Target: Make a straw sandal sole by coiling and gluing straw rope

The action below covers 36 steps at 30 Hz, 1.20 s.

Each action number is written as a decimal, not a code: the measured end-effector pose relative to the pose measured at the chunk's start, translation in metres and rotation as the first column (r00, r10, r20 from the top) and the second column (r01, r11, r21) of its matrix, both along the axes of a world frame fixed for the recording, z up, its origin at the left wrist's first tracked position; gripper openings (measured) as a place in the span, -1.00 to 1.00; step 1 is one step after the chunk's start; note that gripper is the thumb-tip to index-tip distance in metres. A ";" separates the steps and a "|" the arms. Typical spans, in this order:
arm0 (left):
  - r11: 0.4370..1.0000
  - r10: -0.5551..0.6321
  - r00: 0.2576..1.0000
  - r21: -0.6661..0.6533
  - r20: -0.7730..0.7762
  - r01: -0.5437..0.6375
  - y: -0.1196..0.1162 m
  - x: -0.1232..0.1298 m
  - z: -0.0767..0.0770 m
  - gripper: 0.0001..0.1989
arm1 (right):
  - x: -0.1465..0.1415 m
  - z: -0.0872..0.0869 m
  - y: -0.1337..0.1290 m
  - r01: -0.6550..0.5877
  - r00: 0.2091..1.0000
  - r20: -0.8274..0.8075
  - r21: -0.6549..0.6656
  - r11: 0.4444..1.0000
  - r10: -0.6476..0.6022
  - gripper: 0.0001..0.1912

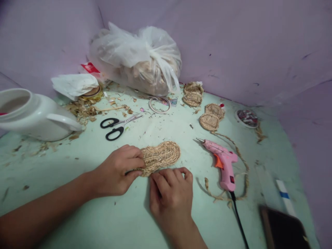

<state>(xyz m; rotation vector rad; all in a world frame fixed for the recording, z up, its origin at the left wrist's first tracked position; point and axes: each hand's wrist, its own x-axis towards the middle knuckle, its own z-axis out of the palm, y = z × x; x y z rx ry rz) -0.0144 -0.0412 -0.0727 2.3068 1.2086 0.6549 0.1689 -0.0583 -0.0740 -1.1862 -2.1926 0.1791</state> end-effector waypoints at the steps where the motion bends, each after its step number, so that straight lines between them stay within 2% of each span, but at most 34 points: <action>1: 1.000 0.003 1.000 -0.003 0.000 -0.003 0.000 0.000 0.000 -0.92 | 0.000 0.000 0.000 -0.004 1.000 -0.005 -0.015 1.000 0.003 -0.92; 11: 1.000 0.017 1.000 -0.019 -0.004 -0.017 0.002 0.002 0.003 -0.90 | -0.003 0.001 0.000 0.024 0.999 -0.046 -0.059 0.998 -0.026 -0.88; 18: 0.999 0.029 0.999 -0.042 -0.031 -0.030 0.000 0.004 0.005 -0.97 | -0.005 0.003 0.002 0.068 0.996 -0.043 -0.139 0.988 -0.074 -0.87; 27: 0.999 0.046 0.996 -0.017 -0.080 -0.048 0.001 0.009 0.008 -0.87 | -0.007 -0.001 0.003 0.149 0.981 -0.089 -0.221 0.964 -0.172 -0.78; 32: 0.996 0.085 0.986 0.007 -0.144 -0.085 -0.001 0.012 0.010 -0.86 | 0.004 0.000 0.004 0.105 0.991 -0.054 -0.262 0.959 -0.124 -0.85; 36: 0.992 0.128 0.977 0.036 -0.171 -0.124 -0.001 0.017 0.009 -0.86 | 0.011 0.003 -0.001 0.048 0.994 -0.082 -0.234 0.971 -0.068 -0.92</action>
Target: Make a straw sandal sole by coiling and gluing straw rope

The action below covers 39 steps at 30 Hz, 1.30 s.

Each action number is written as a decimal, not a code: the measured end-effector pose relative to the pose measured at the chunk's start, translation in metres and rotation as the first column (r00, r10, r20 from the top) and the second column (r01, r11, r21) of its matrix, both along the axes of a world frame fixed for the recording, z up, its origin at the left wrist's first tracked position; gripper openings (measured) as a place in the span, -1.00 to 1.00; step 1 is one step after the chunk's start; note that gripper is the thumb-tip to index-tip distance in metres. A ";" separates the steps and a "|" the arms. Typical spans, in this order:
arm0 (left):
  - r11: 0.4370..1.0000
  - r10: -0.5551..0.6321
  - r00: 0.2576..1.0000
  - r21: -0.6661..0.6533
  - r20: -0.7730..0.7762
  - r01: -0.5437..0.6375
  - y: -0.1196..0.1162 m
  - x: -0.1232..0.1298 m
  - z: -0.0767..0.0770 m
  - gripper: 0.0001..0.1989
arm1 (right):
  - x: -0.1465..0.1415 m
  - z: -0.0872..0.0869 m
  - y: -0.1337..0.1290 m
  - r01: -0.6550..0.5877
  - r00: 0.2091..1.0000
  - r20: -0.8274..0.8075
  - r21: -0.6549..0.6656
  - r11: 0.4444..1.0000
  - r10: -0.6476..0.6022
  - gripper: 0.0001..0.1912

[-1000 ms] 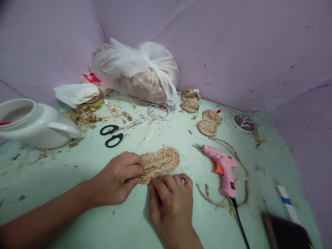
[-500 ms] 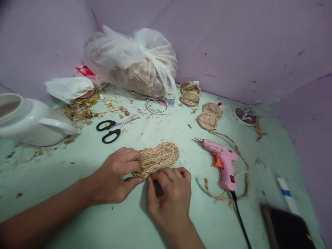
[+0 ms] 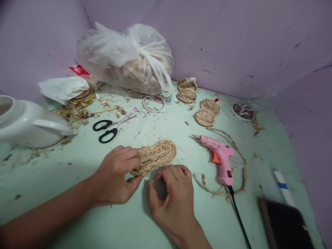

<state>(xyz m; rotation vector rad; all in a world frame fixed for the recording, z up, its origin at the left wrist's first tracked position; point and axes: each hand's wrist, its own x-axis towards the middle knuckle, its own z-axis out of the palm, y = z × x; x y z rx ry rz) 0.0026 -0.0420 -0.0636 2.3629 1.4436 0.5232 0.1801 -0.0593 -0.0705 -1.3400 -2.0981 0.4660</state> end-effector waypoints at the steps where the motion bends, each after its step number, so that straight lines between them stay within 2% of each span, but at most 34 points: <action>1: 1.000 0.009 1.000 0.005 -0.005 -0.009 0.000 0.001 0.000 -0.86 | 0.000 0.001 -0.002 -0.019 1.000 0.002 0.014 1.000 0.019 -0.95; 2: 1.000 0.018 1.000 0.010 -0.009 -0.017 0.000 0.002 0.000 -0.86 | 0.000 0.002 -0.004 -0.041 0.999 0.011 0.029 0.999 0.041 -0.97; 6: 0.999 0.027 1.000 0.036 0.000 -0.027 0.000 0.004 0.000 -0.87 | -0.003 0.005 -0.011 -0.084 0.995 0.065 0.085 0.993 0.078 -0.84; 15: 0.998 0.039 0.999 0.053 0.030 -0.041 0.000 0.005 -0.003 -0.87 | -0.005 -0.001 -0.022 -0.129 0.980 0.164 0.089 0.988 0.113 -0.68; 19: 0.998 0.039 0.999 0.048 0.027 -0.040 0.000 0.004 -0.002 -0.88 | -0.010 -0.004 -0.031 -0.121 0.965 0.243 0.061 0.991 0.103 -0.56; 26: 0.998 -0.057 0.998 -0.004 0.024 0.057 0.001 -0.001 0.003 -0.94 | -0.014 -0.005 -0.035 -0.096 0.950 0.300 0.009 0.995 0.089 -0.50; 39: 0.999 -0.039 0.999 0.006 0.007 0.039 0.003 0.002 0.002 -0.93 | -0.015 -0.003 -0.036 -0.077 0.934 0.339 -0.112 0.991 0.111 -0.44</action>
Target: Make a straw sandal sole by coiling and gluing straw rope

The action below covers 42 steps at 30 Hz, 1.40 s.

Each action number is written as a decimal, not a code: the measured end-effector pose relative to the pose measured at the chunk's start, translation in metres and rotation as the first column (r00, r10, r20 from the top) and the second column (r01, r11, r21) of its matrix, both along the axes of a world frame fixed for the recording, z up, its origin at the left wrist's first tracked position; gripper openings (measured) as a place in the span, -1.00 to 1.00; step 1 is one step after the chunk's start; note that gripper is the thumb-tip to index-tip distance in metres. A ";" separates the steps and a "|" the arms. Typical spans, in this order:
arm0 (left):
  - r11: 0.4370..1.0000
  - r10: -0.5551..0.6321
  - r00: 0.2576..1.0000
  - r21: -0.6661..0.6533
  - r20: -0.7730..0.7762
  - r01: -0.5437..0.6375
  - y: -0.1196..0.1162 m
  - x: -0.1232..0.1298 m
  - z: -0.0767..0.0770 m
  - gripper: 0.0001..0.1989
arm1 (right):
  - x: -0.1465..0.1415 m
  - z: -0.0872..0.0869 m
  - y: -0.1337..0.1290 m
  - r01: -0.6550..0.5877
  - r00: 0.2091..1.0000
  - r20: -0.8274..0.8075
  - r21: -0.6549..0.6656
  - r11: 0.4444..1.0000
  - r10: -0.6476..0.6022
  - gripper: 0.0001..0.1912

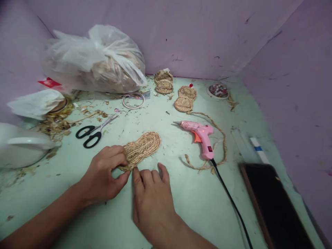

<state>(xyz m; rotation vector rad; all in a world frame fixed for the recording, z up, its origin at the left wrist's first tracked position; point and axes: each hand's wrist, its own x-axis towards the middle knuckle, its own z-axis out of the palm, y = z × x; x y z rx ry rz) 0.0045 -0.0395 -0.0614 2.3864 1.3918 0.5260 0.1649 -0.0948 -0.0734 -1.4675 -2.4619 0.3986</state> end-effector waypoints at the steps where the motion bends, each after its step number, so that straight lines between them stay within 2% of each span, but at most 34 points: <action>1: 1.000 0.005 1.000 0.003 -0.004 -0.005 0.000 0.000 0.000 -0.93 | 0.000 0.000 0.000 0.000 1.000 0.005 -0.007 1.000 0.000 -0.43; 15: 0.999 0.030 0.999 0.042 0.014 -0.030 0.000 0.003 -0.001 -0.92 | 0.000 -0.001 -0.001 0.014 1.000 -0.013 -0.010 1.000 -0.015 -0.45; 19: 0.998 0.034 0.999 0.043 0.009 -0.035 0.000 0.004 -0.002 -0.93 | -0.001 -0.001 0.001 0.029 0.997 -0.065 -0.005 1.000 -0.029 -0.50; 26: 0.997 0.050 0.999 0.061 0.006 -0.050 -0.001 0.004 -0.002 -0.91 | 0.001 -0.001 0.006 0.137 0.958 -0.259 0.023 0.990 -0.126 -0.68; 29: 0.998 0.045 0.999 0.052 0.018 -0.046 -0.001 0.004 -0.003 -0.89 | 0.006 -0.003 0.009 0.299 0.888 -0.387 0.075 0.951 -0.248 -0.77; 31: 0.998 0.047 0.999 0.045 0.024 -0.048 -0.001 0.004 -0.004 -0.89 | 0.010 -0.003 0.011 0.356 0.856 -0.428 0.080 0.931 -0.290 -0.83; 33: 0.997 0.053 0.998 0.047 0.026 -0.054 -0.001 0.003 -0.005 -0.89 | 0.012 -0.003 0.012 0.294 0.879 -0.416 0.082 0.952 -0.236 -0.82; 35: 0.997 0.060 0.998 0.053 0.028 -0.062 -0.001 0.003 -0.005 -0.91 | 0.012 -0.002 0.012 0.182 0.919 -0.368 0.075 0.980 -0.142 -0.76; 37: 0.996 0.061 0.998 0.061 0.028 -0.063 -0.001 0.003 -0.005 -0.92 | 0.011 -0.002 0.012 0.120 0.946 -0.311 0.069 0.990 -0.093 -0.68; 40: 0.996 0.059 0.998 0.067 0.021 -0.061 -0.001 0.004 -0.004 -0.92 | 0.008 -0.002 0.011 0.098 0.965 -0.251 0.056 0.994 -0.081 -0.63; 42: 0.996 0.061 0.998 0.064 0.005 -0.061 -0.001 0.004 -0.004 -0.92 | 0.008 -0.001 0.012 0.112 0.953 -0.289 0.066 0.992 -0.088 -0.65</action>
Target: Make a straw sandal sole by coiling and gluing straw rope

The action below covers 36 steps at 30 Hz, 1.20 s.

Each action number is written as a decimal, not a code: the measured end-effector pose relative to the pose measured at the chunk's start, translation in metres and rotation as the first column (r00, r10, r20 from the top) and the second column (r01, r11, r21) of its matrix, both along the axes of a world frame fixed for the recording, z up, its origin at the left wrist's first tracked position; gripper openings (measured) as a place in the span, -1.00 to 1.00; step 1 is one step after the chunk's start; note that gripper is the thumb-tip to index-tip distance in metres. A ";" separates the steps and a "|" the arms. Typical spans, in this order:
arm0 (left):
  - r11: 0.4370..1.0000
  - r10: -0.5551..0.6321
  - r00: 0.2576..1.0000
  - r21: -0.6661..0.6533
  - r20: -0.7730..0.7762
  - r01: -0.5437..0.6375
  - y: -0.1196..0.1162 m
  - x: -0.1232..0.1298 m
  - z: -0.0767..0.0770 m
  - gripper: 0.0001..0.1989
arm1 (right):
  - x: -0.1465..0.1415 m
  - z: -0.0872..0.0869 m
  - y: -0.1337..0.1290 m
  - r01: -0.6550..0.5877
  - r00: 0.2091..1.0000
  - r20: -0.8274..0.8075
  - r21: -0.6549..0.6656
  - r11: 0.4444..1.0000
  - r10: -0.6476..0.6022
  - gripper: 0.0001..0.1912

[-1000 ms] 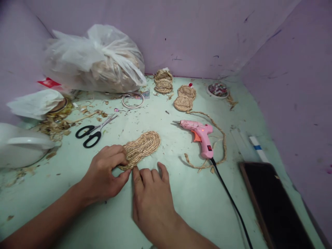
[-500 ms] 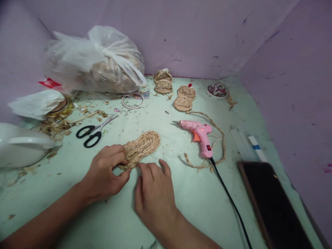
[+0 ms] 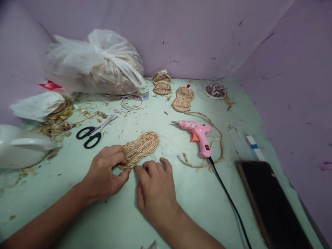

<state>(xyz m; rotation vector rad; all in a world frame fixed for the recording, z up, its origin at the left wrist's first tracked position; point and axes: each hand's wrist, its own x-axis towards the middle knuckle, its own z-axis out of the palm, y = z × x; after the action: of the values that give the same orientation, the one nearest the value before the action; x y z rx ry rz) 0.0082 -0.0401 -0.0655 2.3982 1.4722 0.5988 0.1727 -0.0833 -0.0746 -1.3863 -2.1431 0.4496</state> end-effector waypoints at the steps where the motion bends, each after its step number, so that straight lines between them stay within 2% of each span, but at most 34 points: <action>1: 1.000 0.000 1.000 -0.005 -0.012 0.000 0.000 0.000 0.000 -0.93 | 0.000 0.000 0.000 0.024 0.999 -0.050 0.025 0.999 -0.023 -0.68; 4: 1.000 -0.013 0.998 -0.028 -0.057 0.011 -0.001 -0.001 0.002 -0.96 | 0.003 0.002 0.002 0.167 0.965 -0.218 0.092 0.982 -0.144 -0.81; 8: 1.000 -0.027 0.999 -0.012 -0.040 0.026 -0.007 -0.006 0.009 -0.85 | 0.011 0.002 0.006 0.252 0.938 -0.268 0.082 0.964 -0.222 -0.85; 14: 0.979 -0.049 0.997 0.199 0.057 0.037 -0.019 -0.016 0.019 -0.67 | 0.025 0.002 0.013 0.370 0.892 -0.289 0.030 0.928 -0.347 -0.88; 16: 0.985 -0.014 1.000 0.173 0.004 0.013 -0.018 -0.018 0.020 -0.60 | 0.028 0.003 0.015 0.407 0.874 -0.292 0.000 0.913 -0.389 -0.87; 20: 1.000 -0.009 0.989 0.013 -0.149 0.011 -0.011 -0.017 0.016 -0.49 | 0.030 0.008 0.016 0.442 0.844 -0.311 -0.061 0.895 -0.437 -0.84; 23: 1.000 -0.006 0.983 -0.014 -0.185 0.003 -0.008 -0.013 0.012 -0.50 | 0.028 0.011 0.015 0.438 0.827 -0.337 -0.114 0.892 -0.449 -0.82; 26: 1.000 0.002 0.983 0.026 -0.181 0.003 -0.010 -0.009 0.012 -0.55 | 0.029 0.012 0.016 0.438 0.818 -0.343 -0.150 0.886 -0.462 -0.80; 29: 0.995 -0.019 0.987 0.090 -0.158 0.033 -0.016 -0.011 0.020 -0.52 | 0.033 0.013 0.019 0.393 0.839 -0.354 -0.130 0.910 -0.413 -0.75; 31: 0.994 -0.011 0.996 0.103 -0.093 0.021 -0.020 -0.014 0.032 -0.48 | 0.036 0.014 0.021 0.313 0.876 -0.361 -0.076 0.947 -0.319 -0.68; 34: 0.997 0.061 0.994 -0.047 0.092 -0.057 -0.017 -0.018 0.055 -0.53 | 0.039 0.016 0.022 0.138 0.908 -0.390 -0.060 0.989 -0.151 -0.61; 36: 0.974 0.131 0.974 -0.206 0.183 -0.092 -0.007 -0.016 0.067 -0.61 | 0.039 0.017 0.022 0.034 0.870 -0.479 -0.184 0.982 -0.120 -0.62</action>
<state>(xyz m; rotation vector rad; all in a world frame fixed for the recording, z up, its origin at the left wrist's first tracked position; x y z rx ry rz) -0.0082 -0.0472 0.0014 2.0557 1.5121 0.6599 0.2117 -0.0610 -0.0580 -1.2725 -1.6586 0.8687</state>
